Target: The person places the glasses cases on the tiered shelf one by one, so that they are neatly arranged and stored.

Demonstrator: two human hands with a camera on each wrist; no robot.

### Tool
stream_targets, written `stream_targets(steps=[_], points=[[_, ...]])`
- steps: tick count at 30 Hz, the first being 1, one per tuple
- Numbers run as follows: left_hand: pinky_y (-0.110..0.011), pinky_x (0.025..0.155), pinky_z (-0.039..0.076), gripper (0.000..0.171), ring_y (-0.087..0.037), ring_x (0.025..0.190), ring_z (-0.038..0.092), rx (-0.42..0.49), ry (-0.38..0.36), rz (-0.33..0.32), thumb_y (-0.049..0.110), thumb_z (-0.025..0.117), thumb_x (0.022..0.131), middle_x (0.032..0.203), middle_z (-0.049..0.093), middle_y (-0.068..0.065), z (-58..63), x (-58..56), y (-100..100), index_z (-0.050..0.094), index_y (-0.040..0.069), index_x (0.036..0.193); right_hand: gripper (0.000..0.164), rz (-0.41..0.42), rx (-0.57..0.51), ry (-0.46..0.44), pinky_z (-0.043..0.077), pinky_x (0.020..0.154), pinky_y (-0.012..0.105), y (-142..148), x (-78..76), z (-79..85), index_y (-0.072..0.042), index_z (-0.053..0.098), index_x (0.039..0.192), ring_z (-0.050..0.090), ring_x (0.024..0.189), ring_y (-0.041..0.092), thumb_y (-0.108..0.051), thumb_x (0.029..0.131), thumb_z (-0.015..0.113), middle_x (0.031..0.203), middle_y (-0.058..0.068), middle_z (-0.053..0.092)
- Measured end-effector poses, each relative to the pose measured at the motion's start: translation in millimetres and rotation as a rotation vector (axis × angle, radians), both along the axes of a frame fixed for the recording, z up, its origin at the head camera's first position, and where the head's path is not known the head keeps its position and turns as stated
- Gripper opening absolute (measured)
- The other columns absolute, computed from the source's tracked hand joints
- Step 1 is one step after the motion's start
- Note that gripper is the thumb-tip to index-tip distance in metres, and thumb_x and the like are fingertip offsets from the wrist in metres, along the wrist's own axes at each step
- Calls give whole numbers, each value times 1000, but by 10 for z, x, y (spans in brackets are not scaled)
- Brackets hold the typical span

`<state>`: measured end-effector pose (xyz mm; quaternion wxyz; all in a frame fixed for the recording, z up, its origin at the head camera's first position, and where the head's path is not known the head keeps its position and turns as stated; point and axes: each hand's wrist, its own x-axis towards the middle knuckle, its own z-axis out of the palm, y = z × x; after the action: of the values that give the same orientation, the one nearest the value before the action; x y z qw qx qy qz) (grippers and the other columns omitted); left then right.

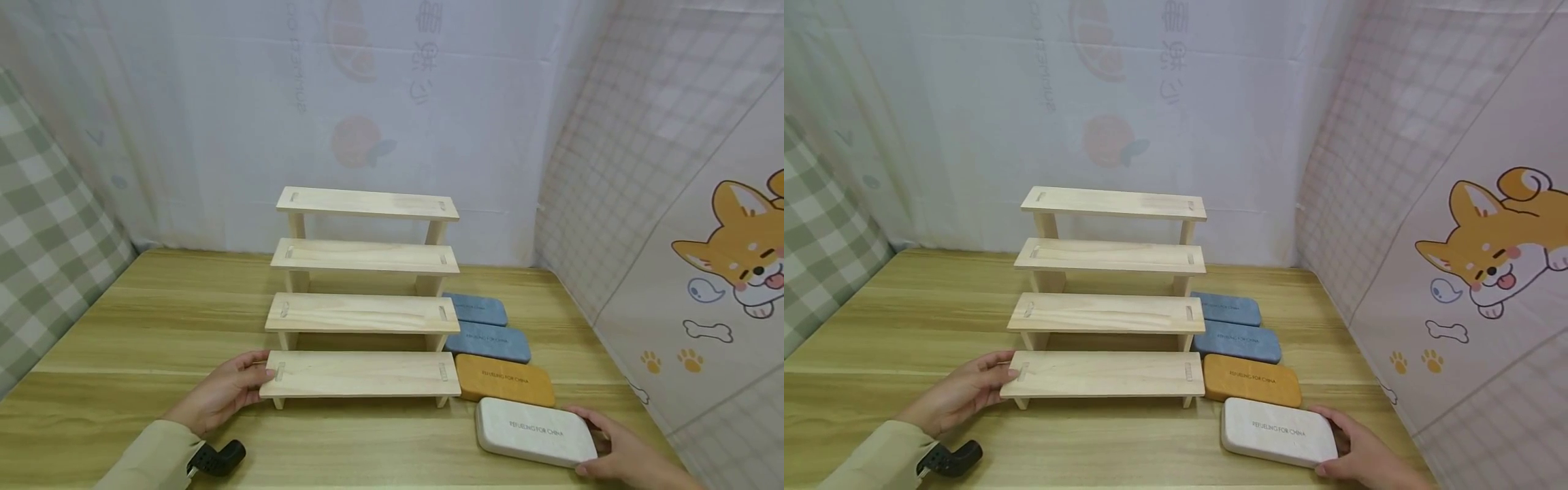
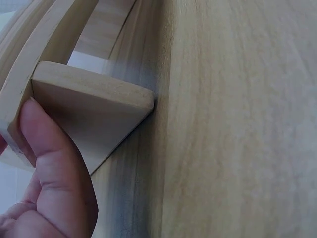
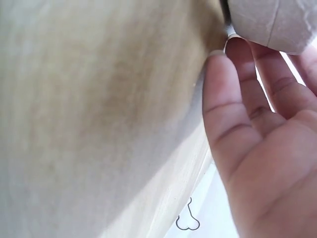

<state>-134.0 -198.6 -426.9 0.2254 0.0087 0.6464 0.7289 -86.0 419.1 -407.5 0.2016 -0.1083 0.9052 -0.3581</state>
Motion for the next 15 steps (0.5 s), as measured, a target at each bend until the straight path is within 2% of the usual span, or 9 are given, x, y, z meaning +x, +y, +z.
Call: stream_targets(steps=[2, 4, 11, 15], points=[[-28, 80, 52, 74, -11, 93, 61, 0, 2, -3, 10, 54, 98, 109, 58, -2, -4, -2, 2, 5, -17, 145, 82, -14, 45, 3, 43, 73, 16, -14, 5, 20, 16, 30, 139, 44, 94, -12, -16, 80, 78, 126, 29, 49], [-28, 80, 52, 74, -11, 93, 61, -3, 2, -2, 10, 54, 97, 109, 58, -2, -7, -5, 2, 5, -17, 146, 82, -22, 75, 23, 43, 73, 16, -27, 3, 35, 16, 32, 139, 44, 93, -11, -15, 79, 78, 125, 27, 51], [-28, 79, 53, 74, -10, 93, 61, -3, -4, 11, 10, 56, 97, 109, 57, -3, -12, -12, 8, 6, -16, 145, 77, 0, 59, 119, 45, 72, 16, -28, 27, 31, 18, 37, 135, 47, 93, -10, -9, 76, 79, 121, 16, 55], [-28, 79, 53, 74, -11, 93, 61, 0, -6, 13, 10, 56, 97, 108, 57, -2, -20, -16, 10, 7, -16, 145, 75, 0, 30, 122, 46, 73, 16, 2, 44, 16, 18, 37, 135, 48, 95, -11, -7, 77, 78, 123, 17, 55]])
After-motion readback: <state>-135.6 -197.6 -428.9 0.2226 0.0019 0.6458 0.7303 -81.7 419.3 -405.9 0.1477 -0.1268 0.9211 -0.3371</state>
